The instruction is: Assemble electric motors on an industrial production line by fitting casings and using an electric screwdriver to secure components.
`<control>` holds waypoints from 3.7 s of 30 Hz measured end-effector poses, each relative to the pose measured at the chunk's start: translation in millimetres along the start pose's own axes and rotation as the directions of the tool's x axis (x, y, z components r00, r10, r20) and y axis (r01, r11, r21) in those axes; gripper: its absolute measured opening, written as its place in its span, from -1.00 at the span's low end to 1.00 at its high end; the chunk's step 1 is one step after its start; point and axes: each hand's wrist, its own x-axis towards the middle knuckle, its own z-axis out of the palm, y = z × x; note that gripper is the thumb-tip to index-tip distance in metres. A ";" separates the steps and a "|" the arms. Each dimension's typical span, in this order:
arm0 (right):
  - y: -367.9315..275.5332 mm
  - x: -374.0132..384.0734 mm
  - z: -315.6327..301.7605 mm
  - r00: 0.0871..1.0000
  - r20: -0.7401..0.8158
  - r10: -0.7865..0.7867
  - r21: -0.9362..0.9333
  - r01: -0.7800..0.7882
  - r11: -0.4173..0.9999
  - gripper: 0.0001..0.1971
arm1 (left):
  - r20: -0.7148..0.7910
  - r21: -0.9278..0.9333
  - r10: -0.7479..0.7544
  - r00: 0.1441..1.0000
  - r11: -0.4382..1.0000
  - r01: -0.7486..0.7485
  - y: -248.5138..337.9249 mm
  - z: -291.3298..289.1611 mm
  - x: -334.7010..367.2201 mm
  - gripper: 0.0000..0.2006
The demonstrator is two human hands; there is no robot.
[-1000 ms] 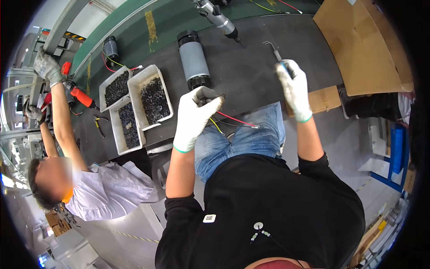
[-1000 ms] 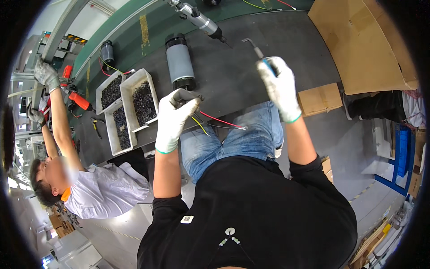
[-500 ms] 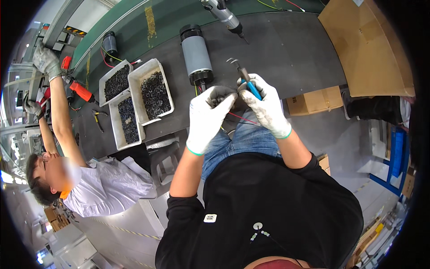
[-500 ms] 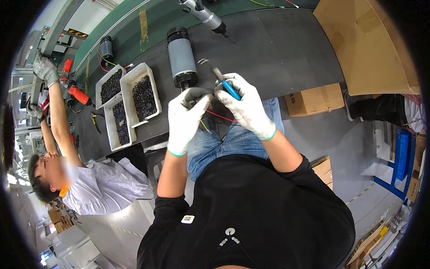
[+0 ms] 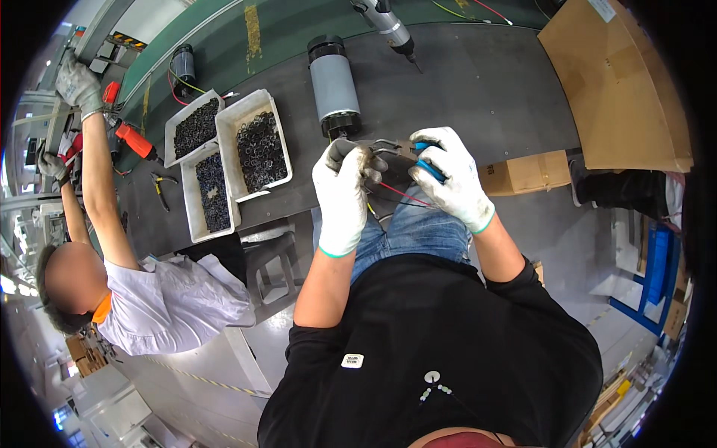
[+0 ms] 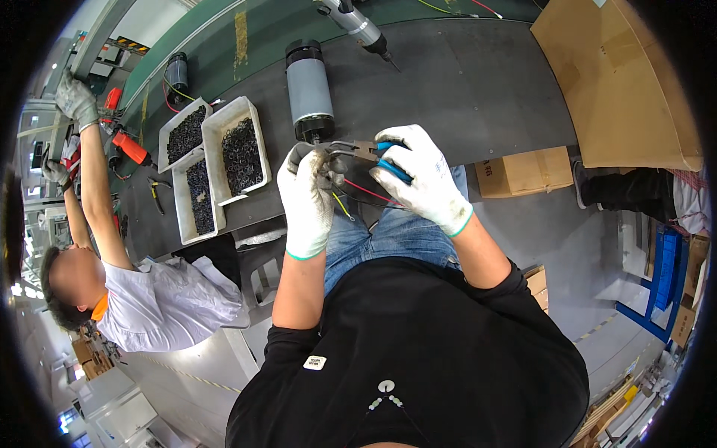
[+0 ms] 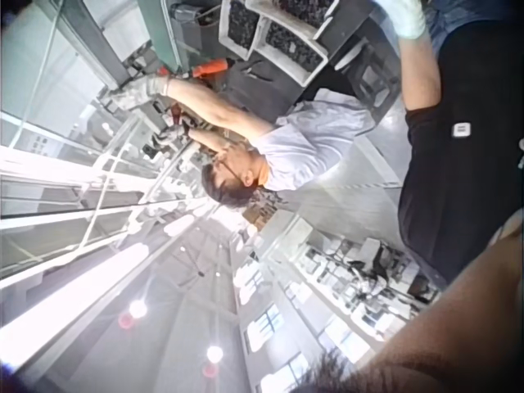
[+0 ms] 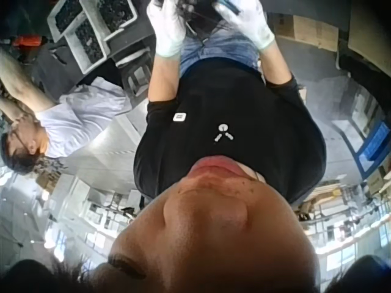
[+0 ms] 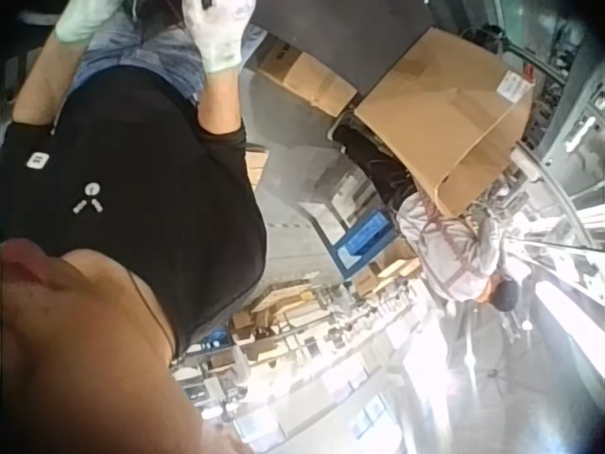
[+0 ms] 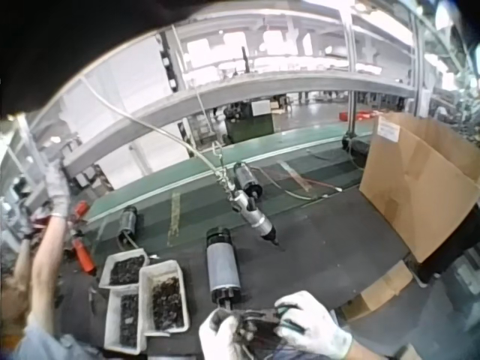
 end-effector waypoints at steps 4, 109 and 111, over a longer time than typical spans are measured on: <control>0.1 -3.7 1.1 0.999 0.041 0.015 0.001 -0.015 1.000 -0.78 | -0.007 -0.011 -0.006 1.000 1.000 0.006 0.8 -0.3 -1.8 -0.86; -28.5 175.9 -68.1 0.634 0.492 -0.596 -0.311 0.768 0.560 -0.70 | 0.359 0.517 0.652 0.668 0.458 -0.724 68.1 -12.1 46.8 -0.20; -3.8 128.6 -15.2 0.974 0.223 -0.036 0.501 -0.083 0.862 -0.72 | 0.221 0.465 0.630 0.745 0.603 -0.648 64.4 -4.5 44.7 -0.13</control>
